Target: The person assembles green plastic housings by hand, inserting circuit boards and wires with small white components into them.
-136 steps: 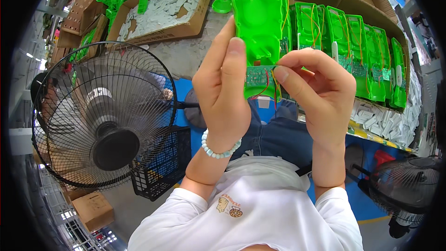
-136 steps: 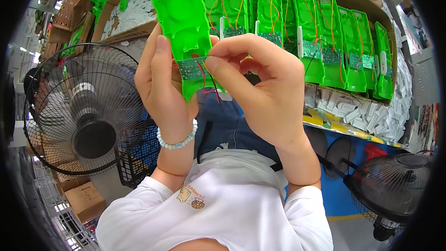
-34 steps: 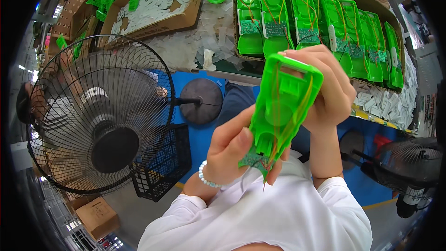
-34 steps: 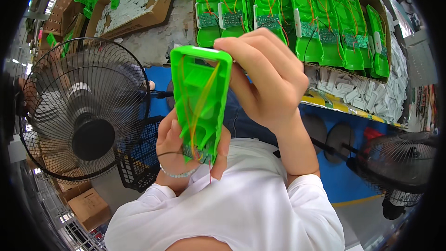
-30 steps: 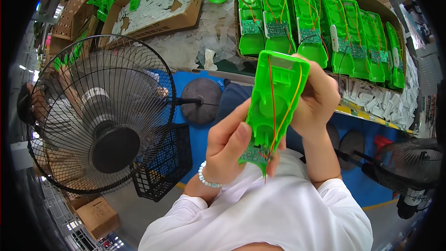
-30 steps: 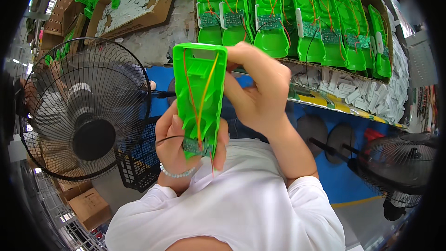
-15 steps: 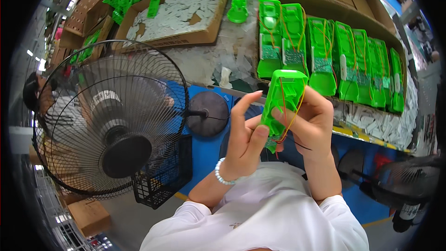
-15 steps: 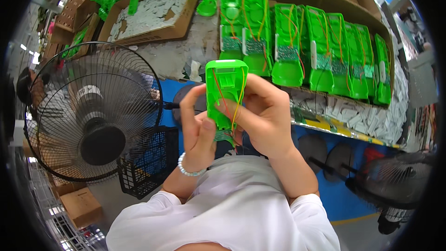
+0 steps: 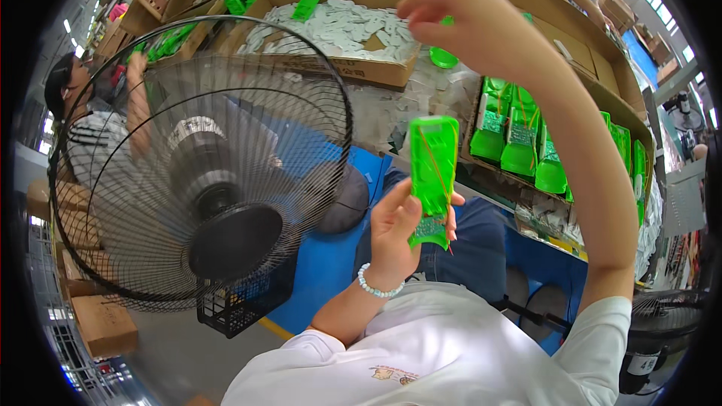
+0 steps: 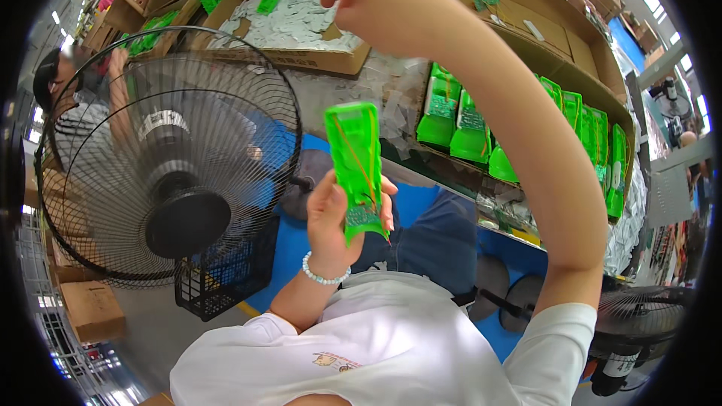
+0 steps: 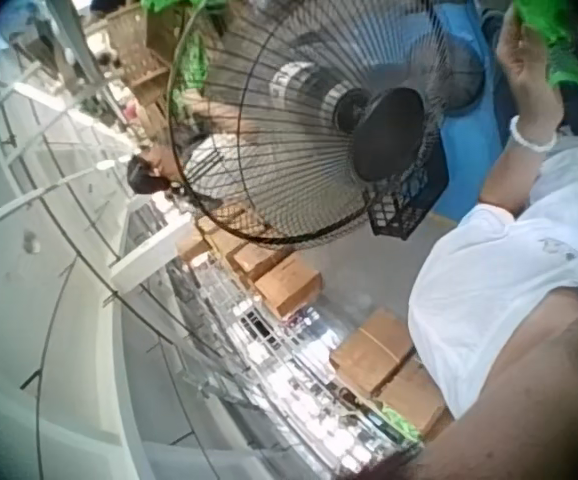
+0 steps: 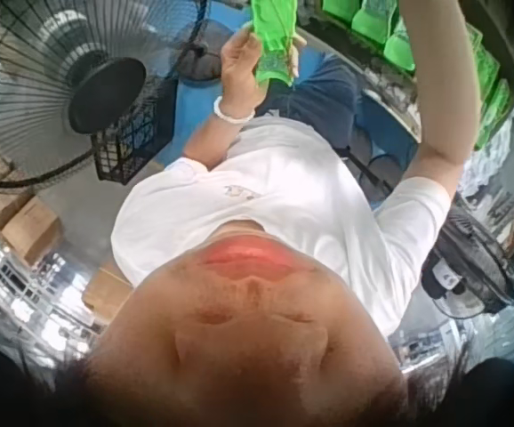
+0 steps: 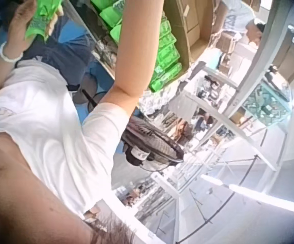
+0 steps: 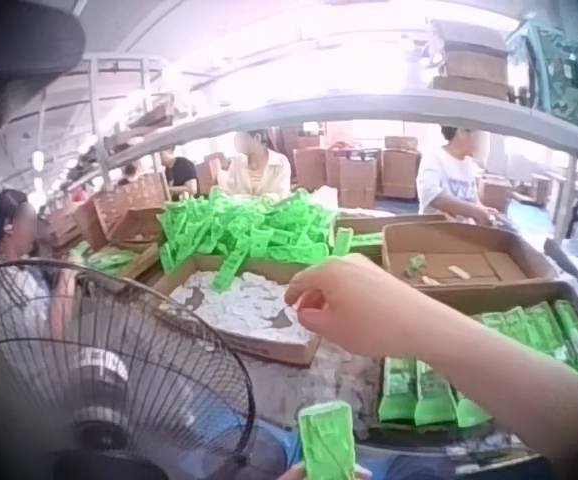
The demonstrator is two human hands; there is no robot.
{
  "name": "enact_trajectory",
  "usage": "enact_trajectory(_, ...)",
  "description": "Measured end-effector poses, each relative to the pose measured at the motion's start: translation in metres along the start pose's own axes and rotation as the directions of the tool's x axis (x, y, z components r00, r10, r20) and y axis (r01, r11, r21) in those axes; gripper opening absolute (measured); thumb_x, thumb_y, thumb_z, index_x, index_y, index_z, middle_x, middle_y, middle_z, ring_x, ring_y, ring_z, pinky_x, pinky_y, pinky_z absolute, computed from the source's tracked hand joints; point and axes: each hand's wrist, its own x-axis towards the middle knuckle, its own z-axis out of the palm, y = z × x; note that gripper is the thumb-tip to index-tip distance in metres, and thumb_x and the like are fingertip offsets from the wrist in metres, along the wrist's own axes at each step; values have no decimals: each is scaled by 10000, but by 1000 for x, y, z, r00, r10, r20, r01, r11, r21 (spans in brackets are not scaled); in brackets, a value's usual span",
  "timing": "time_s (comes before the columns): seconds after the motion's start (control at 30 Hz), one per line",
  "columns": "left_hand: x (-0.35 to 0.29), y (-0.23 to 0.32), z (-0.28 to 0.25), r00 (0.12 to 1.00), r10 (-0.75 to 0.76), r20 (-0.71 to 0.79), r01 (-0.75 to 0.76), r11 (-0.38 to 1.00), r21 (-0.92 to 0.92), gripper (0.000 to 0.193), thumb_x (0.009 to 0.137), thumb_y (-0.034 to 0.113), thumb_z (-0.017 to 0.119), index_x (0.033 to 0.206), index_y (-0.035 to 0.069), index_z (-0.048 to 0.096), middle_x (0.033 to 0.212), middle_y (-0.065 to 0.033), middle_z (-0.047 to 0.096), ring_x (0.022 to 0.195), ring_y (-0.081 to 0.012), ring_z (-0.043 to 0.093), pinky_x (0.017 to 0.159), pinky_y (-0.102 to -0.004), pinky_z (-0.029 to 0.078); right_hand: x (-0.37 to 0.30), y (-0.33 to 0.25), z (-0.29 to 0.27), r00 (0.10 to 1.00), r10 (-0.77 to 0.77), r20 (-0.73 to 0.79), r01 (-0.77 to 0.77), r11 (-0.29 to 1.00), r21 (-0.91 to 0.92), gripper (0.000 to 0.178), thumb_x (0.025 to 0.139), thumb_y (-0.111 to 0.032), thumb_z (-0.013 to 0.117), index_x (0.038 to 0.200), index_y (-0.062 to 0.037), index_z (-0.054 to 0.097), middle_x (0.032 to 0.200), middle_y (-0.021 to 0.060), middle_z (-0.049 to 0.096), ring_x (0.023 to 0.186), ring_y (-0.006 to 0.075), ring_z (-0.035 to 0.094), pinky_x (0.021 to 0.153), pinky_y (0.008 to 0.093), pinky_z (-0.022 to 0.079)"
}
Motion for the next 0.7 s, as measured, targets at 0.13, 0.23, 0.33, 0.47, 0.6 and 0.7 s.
enact_trajectory(0.13, -26, 7, -8, 990, -141, -29, 143, 988, 63, 470, 967, 284, 541, 1311, -26, 466, 1060, -200, 638, 770, -193, 637, 682, -324, 554, 80, 21, 67, 941, 203, 269, -176, 977, -122, 230, 811, -223, 670, 968, -57, 699, 906, 141, 694, 826, 267, 663, 753, 359, 531)
enact_trajectory(0.23, -41, 14, -12, 993, -95, -69, 99, 993, 57, 486, 966, 278, 544, 1337, -15, 433, 1077, -196, 629, 805, -191, 633, 707, -326, 552, 113, 40, 121, 911, 309, 273, -238, 934, -266, 265, 768, -248, 716, 969, -75, 705, 928, 173, 690, 882, 327, 662, 783, 397, 529)
enact_trajectory(0.33, -52, 25, -21, 989, -64, -132, 85, 984, 155, 504, 956, 348, 536, 1278, -23, 423, 1064, -234, 590, 779, -259, 634, 674, -368, 550, 135, 54, 150, 914, 283, 290, -190, 932, -308, 200, 757, -126, 680, 916, -6, 688, 891, 197, 697, 777, 298, 698, 695, 389, 561)
enact_trajectory(0.47, -62, 40, -30, 979, -14, -203, 31, 996, 84, 460, 979, 339, 485, 1276, -6, 418, 1065, -219, 578, 795, -259, 628, 685, -377, 543, 144, 46, 157, 885, 297, 357, -243, 951, -189, 76, 726, -37, 634, 747, 3, 696, 702, 182, 680, 646, 273, 692, 601, 351, 560)
enact_trajectory(0.6, -50, 45, -19, 982, -39, -183, 48, 998, 47, 418, 986, 324, 467, 1252, 4, 430, 1048, -215, 585, 781, -255, 630, 676, -381, 546, 138, 78, 172, 898, 220, 381, -176, 973, -147, 125, 716, -88, 660, 810, -72, 740, 722, 161, 688, 634, 272, 688, 592, 360, 553)
enact_trajectory(0.7, -53, 47, -20, 987, -63, -148, 74, 995, 66, 414, 984, 315, 475, 1258, 8, 427, 1044, -215, 588, 777, -256, 630, 672, -384, 548, 135, 83, 174, 926, 93, 365, -4, 971, -237, 154, 742, -168, 673, 838, -53, 708, 785, 185, 677, 763, 319, 670, 693, 394, 526)
